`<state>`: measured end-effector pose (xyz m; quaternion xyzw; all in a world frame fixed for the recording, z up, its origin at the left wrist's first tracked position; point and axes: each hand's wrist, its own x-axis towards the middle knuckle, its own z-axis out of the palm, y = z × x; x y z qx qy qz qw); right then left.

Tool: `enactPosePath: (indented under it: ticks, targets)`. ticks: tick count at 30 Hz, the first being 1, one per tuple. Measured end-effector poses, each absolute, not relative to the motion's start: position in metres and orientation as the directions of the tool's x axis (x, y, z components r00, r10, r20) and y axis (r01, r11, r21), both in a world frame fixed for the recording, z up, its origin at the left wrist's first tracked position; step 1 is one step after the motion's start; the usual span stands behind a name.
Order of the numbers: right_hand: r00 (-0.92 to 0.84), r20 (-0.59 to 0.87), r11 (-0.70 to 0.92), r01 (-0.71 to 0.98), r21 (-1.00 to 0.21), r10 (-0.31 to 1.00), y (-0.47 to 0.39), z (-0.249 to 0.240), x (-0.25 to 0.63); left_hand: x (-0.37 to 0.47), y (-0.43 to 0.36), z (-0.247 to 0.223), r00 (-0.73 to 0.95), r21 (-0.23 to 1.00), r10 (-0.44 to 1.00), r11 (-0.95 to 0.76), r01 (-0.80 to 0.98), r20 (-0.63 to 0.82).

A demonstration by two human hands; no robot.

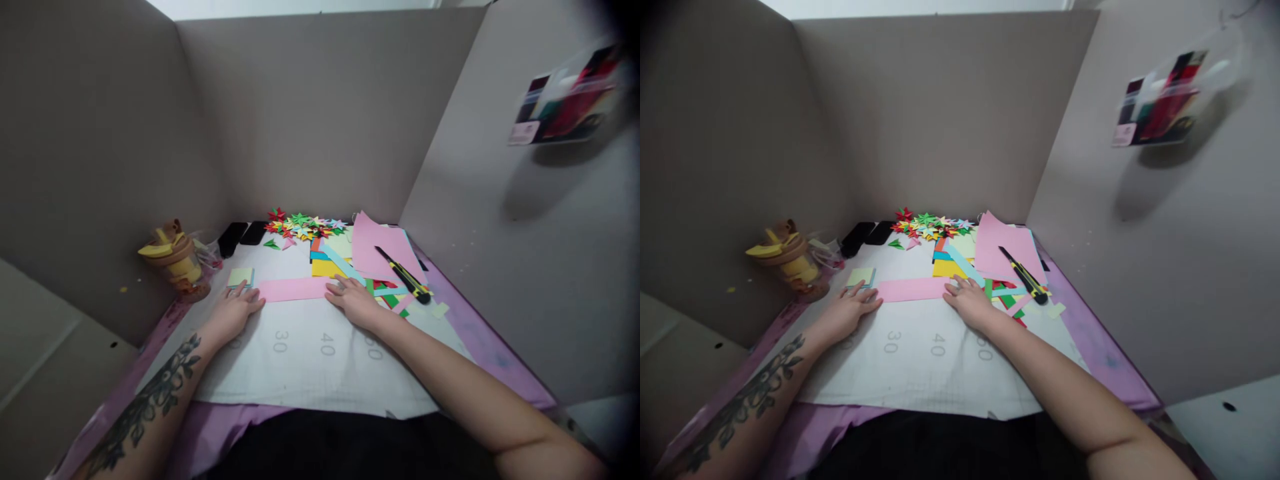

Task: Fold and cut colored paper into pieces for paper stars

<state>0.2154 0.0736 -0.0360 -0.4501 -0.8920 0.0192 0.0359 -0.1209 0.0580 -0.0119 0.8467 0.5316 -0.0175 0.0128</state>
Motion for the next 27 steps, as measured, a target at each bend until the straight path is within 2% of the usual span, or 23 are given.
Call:
enactPosePath:
  ticks: [4,7,10,13,16,21,27]
  targets:
    - [-0.541,0.057,0.544,0.838,-0.04,0.839,0.066,-0.037,0.217,-0.12,0.044,-0.014,0.378,-0.075,0.926,-0.378,0.923,-0.013]
    - [-0.45,0.121,0.46,0.885,-0.071,0.885,0.067,-0.036,0.219,-0.116,0.045,-0.01,0.386,-0.071,0.922,-0.384,0.92,0.015]
    - [-0.358,0.209,0.4,0.891,-0.214,0.91,0.075,-0.031,0.218,-0.106,0.054,-0.006,0.361,0.002,0.927,-0.363,0.932,0.107]
    - [-0.421,0.244,0.483,0.813,-0.325,0.873,0.086,-0.025,0.21,-0.086,0.068,-0.004,0.392,0.155,0.903,-0.418,0.895,0.174]
    - [-0.491,0.194,0.528,0.771,-0.357,0.849,0.099,-0.025,0.197,-0.065,0.084,-0.007,0.461,0.264,0.878,-0.479,0.837,0.134]
    - [-0.49,0.034,0.464,0.797,-0.386,0.871,0.116,-0.034,0.188,-0.05,0.104,-0.014,0.454,0.308,0.891,-0.434,0.847,0.01]
    - [-0.514,-0.005,0.491,0.823,-0.286,0.858,0.122,-0.033,0.188,-0.048,0.11,-0.015,0.417,0.299,0.907,-0.383,0.874,-0.054]
